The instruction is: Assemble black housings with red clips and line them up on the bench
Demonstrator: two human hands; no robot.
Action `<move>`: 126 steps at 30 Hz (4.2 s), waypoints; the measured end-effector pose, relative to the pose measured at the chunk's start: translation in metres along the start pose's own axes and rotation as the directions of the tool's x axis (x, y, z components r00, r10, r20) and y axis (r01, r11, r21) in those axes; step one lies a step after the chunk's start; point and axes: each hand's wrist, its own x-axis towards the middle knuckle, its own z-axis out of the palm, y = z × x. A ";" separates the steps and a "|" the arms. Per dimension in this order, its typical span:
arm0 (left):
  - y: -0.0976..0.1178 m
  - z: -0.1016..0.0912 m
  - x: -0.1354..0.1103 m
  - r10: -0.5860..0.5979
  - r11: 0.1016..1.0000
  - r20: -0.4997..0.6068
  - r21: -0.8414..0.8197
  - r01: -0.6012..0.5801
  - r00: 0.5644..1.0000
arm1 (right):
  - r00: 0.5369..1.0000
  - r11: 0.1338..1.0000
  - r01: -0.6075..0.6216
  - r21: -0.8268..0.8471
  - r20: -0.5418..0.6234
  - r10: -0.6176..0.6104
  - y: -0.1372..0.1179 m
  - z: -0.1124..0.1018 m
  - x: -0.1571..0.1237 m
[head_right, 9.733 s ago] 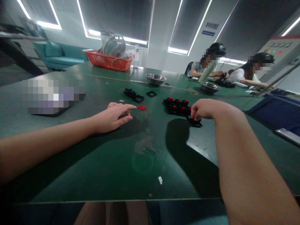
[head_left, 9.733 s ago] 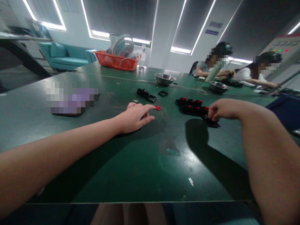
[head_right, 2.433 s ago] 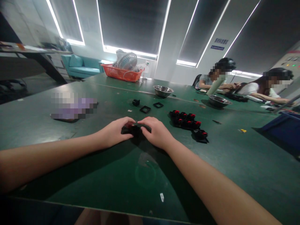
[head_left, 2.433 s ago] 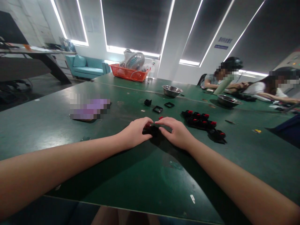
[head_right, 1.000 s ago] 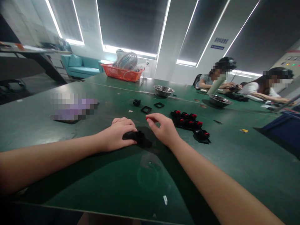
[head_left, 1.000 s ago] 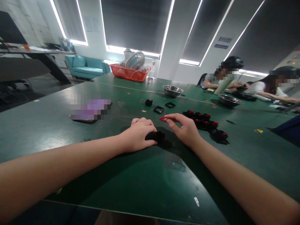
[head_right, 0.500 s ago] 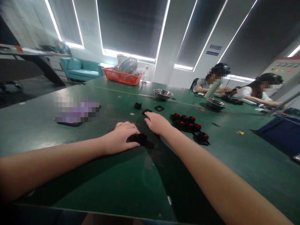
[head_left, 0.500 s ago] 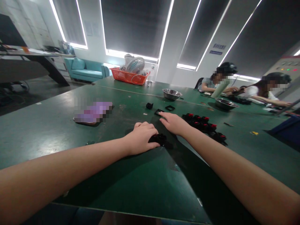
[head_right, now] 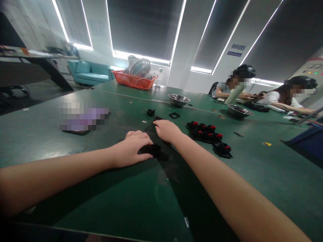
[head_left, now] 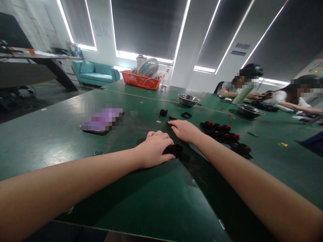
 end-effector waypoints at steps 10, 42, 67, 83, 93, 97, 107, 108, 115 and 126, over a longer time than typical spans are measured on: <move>0.000 0.001 0.001 0.001 1.000 -0.001 0.028 -0.001 1.000 | 0.997 0.996 0.073 0.056 -0.008 -0.073 -0.006 -0.007 -0.010; 0.000 0.003 -0.001 0.005 0.999 0.000 0.045 -0.005 1.000 | 0.971 0.957 0.238 0.166 -0.048 -0.233 -0.008 -0.012 -0.044; 0.001 0.004 0.003 -0.034 0.999 0.027 0.038 0.033 0.999 | 0.975 0.963 0.205 0.175 -0.122 -0.185 0.005 -0.008 -0.082; 0.003 0.006 0.004 -0.045 0.999 0.013 0.025 0.045 0.999 | 0.950 0.950 0.148 0.275 -0.308 -0.058 0.010 0.002 -0.083; 0.001 0.006 0.005 -0.043 0.999 0.007 0.014 0.043 0.999 | 0.968 0.955 0.088 0.283 -0.250 -0.015 0.014 0.007 -0.079; 0.001 0.007 0.004 -0.043 0.999 0.000 0.012 0.043 0.999 | 0.967 0.952 0.106 0.286 -0.254 -0.031 0.015 0.007 -0.078; 0.002 0.007 0.004 -0.072 0.997 -0.007 0.017 0.073 0.997 | 0.964 0.945 0.119 0.305 -0.262 -0.037 0.015 0.008 -0.078; 0.003 0.007 0.004 -0.076 0.997 -0.007 0.021 0.076 0.997 | 0.965 0.944 0.117 0.308 -0.260 -0.035 0.015 0.008 -0.079; 0.005 0.008 0.005 -0.086 0.993 -0.015 0.074 0.086 0.996 | 0.965 0.939 0.126 0.320 -0.258 -0.041 0.015 0.007 -0.080; 0.007 0.009 0.007 -0.107 0.992 0.006 0.072 0.106 0.994 | 0.969 0.937 0.127 0.325 -0.243 -0.047 0.017 0.009 -0.079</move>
